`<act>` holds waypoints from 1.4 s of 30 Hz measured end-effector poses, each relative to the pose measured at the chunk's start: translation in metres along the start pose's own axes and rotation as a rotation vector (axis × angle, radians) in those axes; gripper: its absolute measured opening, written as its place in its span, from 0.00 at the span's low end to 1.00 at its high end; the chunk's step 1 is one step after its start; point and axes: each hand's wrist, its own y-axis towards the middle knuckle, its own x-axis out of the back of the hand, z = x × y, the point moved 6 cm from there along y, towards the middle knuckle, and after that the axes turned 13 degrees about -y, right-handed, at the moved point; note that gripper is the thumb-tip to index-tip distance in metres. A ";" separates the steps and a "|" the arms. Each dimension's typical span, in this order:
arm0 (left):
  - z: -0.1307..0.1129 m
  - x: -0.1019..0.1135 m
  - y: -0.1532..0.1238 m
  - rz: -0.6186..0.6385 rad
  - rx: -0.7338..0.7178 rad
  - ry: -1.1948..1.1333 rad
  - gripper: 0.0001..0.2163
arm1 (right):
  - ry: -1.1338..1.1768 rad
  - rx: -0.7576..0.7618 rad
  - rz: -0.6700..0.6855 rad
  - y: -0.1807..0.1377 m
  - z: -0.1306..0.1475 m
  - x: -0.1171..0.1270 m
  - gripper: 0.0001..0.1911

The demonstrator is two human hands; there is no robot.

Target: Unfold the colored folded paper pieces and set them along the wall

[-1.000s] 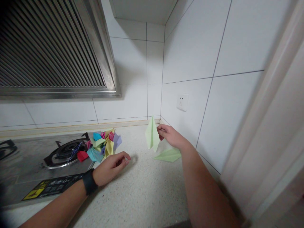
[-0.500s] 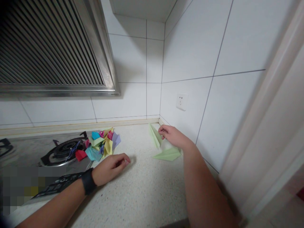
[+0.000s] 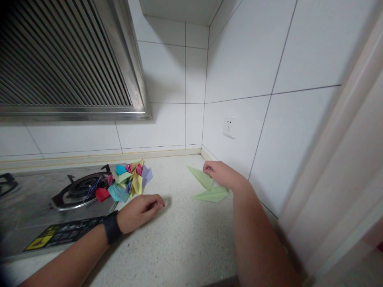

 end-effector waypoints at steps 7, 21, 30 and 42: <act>0.001 -0.001 0.001 0.019 -0.008 0.011 0.11 | -0.115 -0.047 0.051 0.001 -0.012 -0.009 0.08; 0.002 -0.005 0.000 0.043 -0.040 0.011 0.13 | -0.340 -0.117 0.256 0.003 -0.023 -0.036 0.06; 0.001 -0.005 0.000 0.057 -0.041 0.045 0.12 | -0.311 -0.021 0.276 0.004 -0.010 -0.040 0.08; 0.003 -0.004 0.000 0.069 -0.040 0.086 0.11 | -0.310 -0.024 0.383 0.010 -0.016 -0.059 0.10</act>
